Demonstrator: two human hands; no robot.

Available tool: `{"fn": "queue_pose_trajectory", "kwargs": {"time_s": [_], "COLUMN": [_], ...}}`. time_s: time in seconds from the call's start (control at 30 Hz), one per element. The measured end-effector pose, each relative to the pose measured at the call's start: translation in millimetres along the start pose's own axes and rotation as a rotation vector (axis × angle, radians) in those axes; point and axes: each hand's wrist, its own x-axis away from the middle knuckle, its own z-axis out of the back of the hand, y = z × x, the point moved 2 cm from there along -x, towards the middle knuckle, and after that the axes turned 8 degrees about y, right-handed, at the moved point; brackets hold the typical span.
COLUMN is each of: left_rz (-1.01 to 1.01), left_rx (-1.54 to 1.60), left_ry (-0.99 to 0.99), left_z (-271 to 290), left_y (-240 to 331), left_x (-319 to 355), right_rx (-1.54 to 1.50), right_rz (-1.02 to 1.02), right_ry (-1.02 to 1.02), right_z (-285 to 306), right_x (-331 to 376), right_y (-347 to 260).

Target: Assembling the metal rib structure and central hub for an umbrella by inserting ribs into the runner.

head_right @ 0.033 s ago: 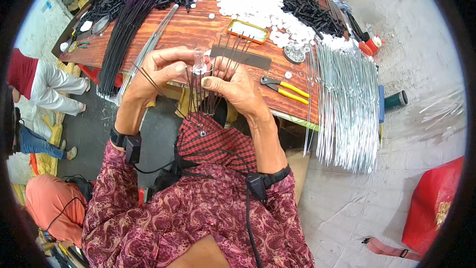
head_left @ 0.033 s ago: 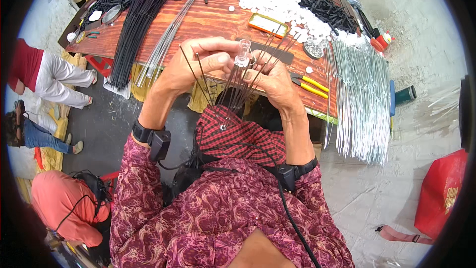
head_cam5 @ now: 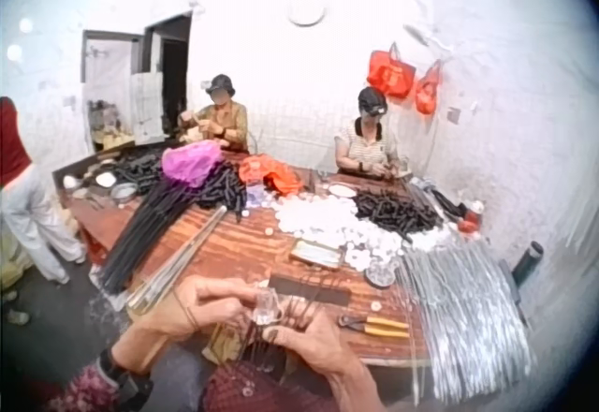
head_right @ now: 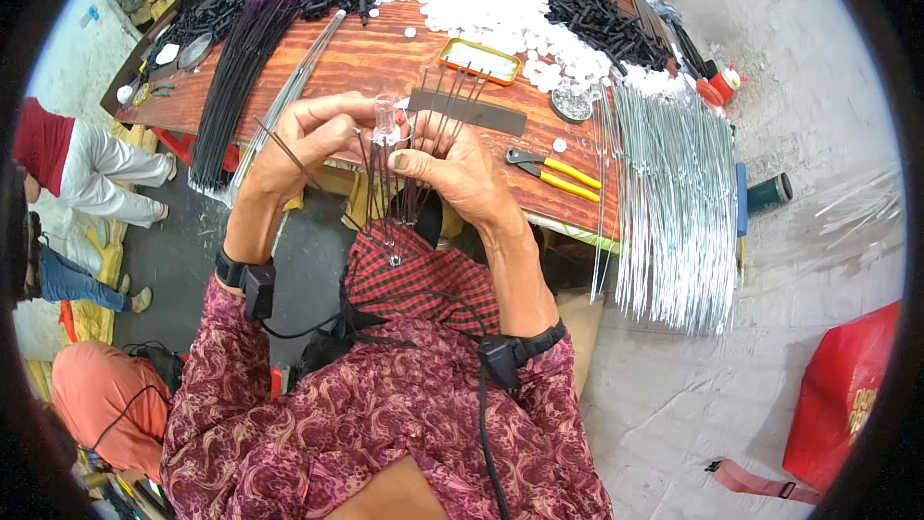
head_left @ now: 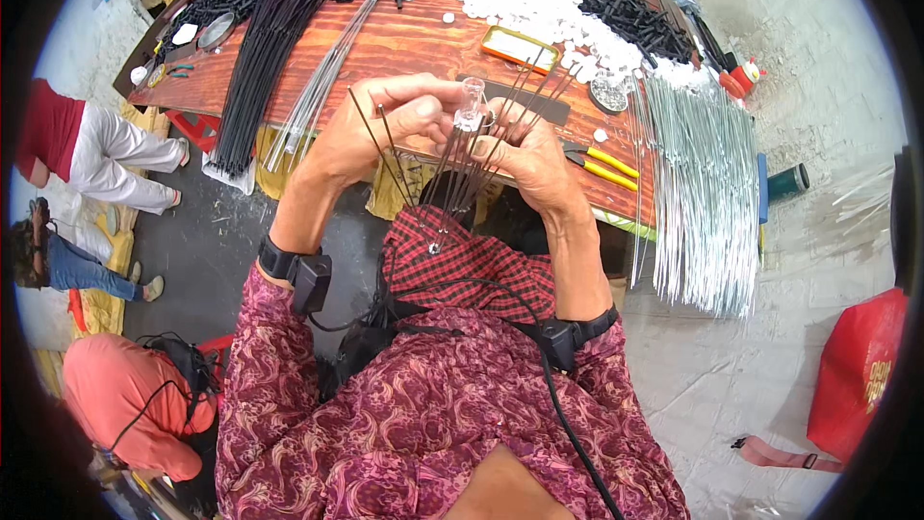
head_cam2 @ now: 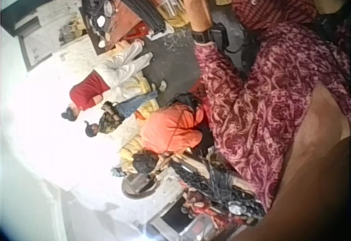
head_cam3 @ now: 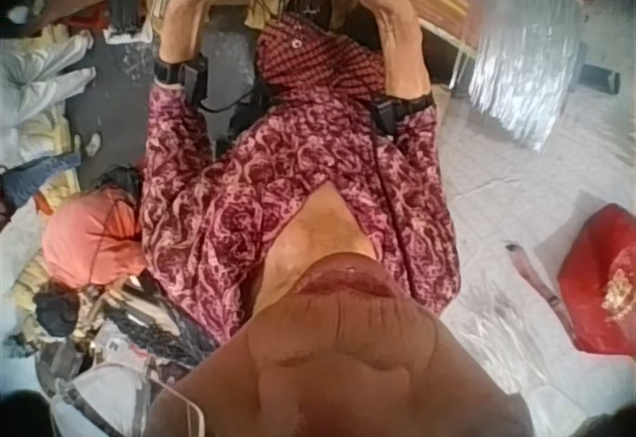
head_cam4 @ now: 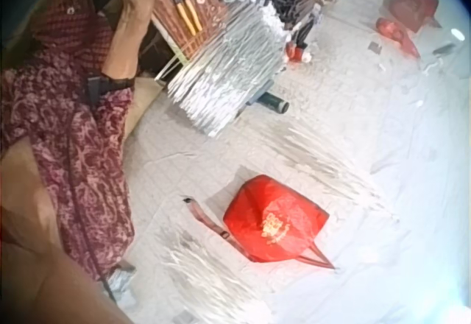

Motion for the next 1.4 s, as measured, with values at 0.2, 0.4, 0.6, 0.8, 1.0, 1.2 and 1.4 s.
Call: {"fn": "queue_pose_trajectory", "kwargs": {"time_s": [0.2,0.4,0.6,0.8,1.0,1.2,1.4], "left_rz": [-0.179,0.094,-0.156,-0.077,-0.136,-0.128,-0.136], "left_rx": [0.191,0.304,0.098,0.125,-0.073,-0.101,-0.097], "left_ry": [-0.216,-0.093,-0.123,0.229,0.391,0.434,0.417], "left_z": [6,15,9,-15,-27,-22,-13], "left_y": [-7,-11,3,7,19,20,12], "left_x": [2,13,23,26,33,32,32], "right_rx": [-0.012,0.029,0.088,0.072,0.109,0.095,0.122], "right_rz": [0.04,0.037,0.089,0.117,0.116,0.097,0.11], "right_ry": [0.026,0.064,0.106,0.121,0.096,0.095,-0.016], "right_z": [-6,-21,-25,-33,-35,-37,-31], "right_x": [-1,2,-6,-8,-7,-5,-6], "right_y": [4,-2,7,5,6,3,4]}}
